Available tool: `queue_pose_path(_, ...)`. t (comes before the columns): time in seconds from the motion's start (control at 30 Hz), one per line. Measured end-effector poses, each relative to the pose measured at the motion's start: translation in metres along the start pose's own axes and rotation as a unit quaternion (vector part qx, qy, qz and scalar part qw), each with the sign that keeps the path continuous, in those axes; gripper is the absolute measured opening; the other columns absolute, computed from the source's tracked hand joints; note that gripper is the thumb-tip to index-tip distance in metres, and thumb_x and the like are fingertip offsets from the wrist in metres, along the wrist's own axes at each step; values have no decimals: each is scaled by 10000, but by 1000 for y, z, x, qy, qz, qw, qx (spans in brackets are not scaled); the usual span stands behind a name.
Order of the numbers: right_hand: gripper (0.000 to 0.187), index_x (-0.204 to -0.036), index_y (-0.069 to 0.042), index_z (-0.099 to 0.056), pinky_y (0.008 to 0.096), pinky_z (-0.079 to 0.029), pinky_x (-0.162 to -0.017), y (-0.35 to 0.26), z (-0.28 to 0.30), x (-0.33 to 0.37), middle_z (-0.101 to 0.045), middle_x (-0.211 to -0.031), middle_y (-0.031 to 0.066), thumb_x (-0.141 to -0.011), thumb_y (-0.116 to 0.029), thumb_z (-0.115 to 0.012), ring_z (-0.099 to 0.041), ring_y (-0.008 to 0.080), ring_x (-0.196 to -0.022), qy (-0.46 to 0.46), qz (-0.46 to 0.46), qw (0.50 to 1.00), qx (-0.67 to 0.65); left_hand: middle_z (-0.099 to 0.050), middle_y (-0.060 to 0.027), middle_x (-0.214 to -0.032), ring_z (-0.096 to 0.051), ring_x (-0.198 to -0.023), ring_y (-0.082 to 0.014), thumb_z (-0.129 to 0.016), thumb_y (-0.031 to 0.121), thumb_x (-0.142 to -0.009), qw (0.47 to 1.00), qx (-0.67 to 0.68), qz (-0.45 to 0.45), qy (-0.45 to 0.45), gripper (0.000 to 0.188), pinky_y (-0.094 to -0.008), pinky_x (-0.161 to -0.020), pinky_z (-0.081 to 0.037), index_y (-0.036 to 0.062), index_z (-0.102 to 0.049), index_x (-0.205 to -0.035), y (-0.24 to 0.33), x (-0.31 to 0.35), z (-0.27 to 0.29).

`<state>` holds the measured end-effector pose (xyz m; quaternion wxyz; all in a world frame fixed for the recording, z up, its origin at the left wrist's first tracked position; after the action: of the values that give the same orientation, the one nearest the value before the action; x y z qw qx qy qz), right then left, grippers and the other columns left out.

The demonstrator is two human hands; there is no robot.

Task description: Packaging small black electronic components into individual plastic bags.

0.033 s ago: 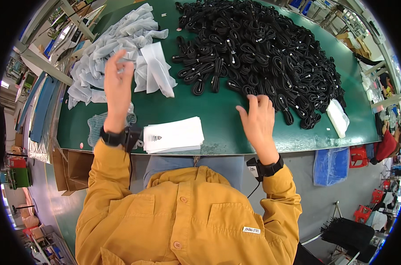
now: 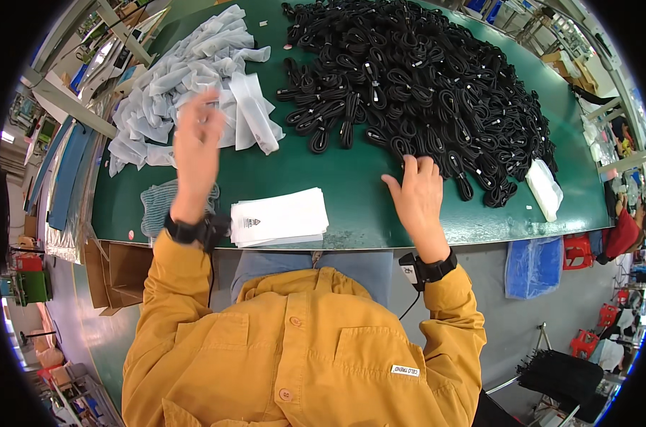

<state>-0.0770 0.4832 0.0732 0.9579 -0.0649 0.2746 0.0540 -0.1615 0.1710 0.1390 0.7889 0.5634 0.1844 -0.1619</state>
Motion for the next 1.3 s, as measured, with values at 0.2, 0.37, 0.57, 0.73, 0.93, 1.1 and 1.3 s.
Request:
queue_pose_path(0.2, 327, -1165, -34, -557, 382, -497, -750, 21, -26, 18, -579, -1030, 173, -854, -67, -653, -579, 330, -895, -14, -57, 998, -38, -596, -97, -929, -600, -798, -225, -730, 76, -823, 968, -62, -71, -232, 210, -332, -697, -493, 41, -639, -1009, -9, 111, -95)
queue_pose_path(0.37, 330, -1194, -12, -537, 356, -492, -715, 32, -32, 37, -597, -955, 161, -881, -59, -631, -587, 261, -792, -45, -193, 941, -274, -584, -98, -890, -607, -810, -282, -717, 67, -825, 956, -170, -111, -213, 149, -360, -664, -490, 27, -627, -937, -13, 130, -110)
queue_pose_path(0.57, 404, -1284, -13, -538, 334, -482, -649, -35, -22, 41, -608, -934, 114, -894, -43, -636, -579, 215, -707, -128, -155, 887, -416, -592, -100, -825, -595, -721, -275, -700, 48, -837, 972, -99, -29, -211, 118, -351, -632, -479, 6, -622, -915, -32, 130, -105)
queue_pose_path(0.73, 475, -1334, -66, -565, 330, -482, -610, -73, 3, 37, -595, -909, 93, -873, -36, -676, -572, 237, -683, -94, 8, 931, -351, -617, -75, -802, -585, -685, -187, -682, 33, -868, 974, -39, 80, -209, 84, -302, -629, -479, -6, -622, -912, -45, 128, -100)
queue_pose_path(0.93, 507, -1334, -141, -586, 369, -487, -594, -84, -1, 43, -527, -833, 82, -848, -77, -717, -569, 249, -676, -131, 64, 950, -277, -638, -28, -831, -569, -744, -88, -664, 30, -905, 955, 88, 208, -193, 63, -247, -682, -483, -14, -623, -922, -63, 131, -97)
queue_pose_path(1.1, 498, -1311, -143, -609, 362, -486, -589, -91, 4, 42, -534, -840, 79, -833, -79, -731, -577, 238, -678, -119, 133, 954, -241, -635, -44, -865, -581, -769, -113, -673, 18, -887, 957, 112, 192, -185, 60, -256, -699, -485, 1, -621, -911, -60, 129, -93)
queue_pose_path(1.3, 378, -1222, -109, -660, 305, -475, -595, -78, -28, 44, -550, -852, 56, -852, -55, -717, -594, 189, -696, -211, 23, 862, -460, -618, -69, -975, -582, -889, -182, -672, -9, -855, 970, 42, -33, -239, 78, -285, -753, -487, 28, -616, -895, -3, 123, -93)
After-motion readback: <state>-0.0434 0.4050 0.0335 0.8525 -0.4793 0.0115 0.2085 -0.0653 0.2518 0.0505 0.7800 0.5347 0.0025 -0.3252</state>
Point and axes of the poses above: each hand's wrist, its own x-axis away from the middle knuckle, its own z-axis out of the back of the hand, y = z × x, the point moved 9 cm from there along -x, towards the middle knuckle
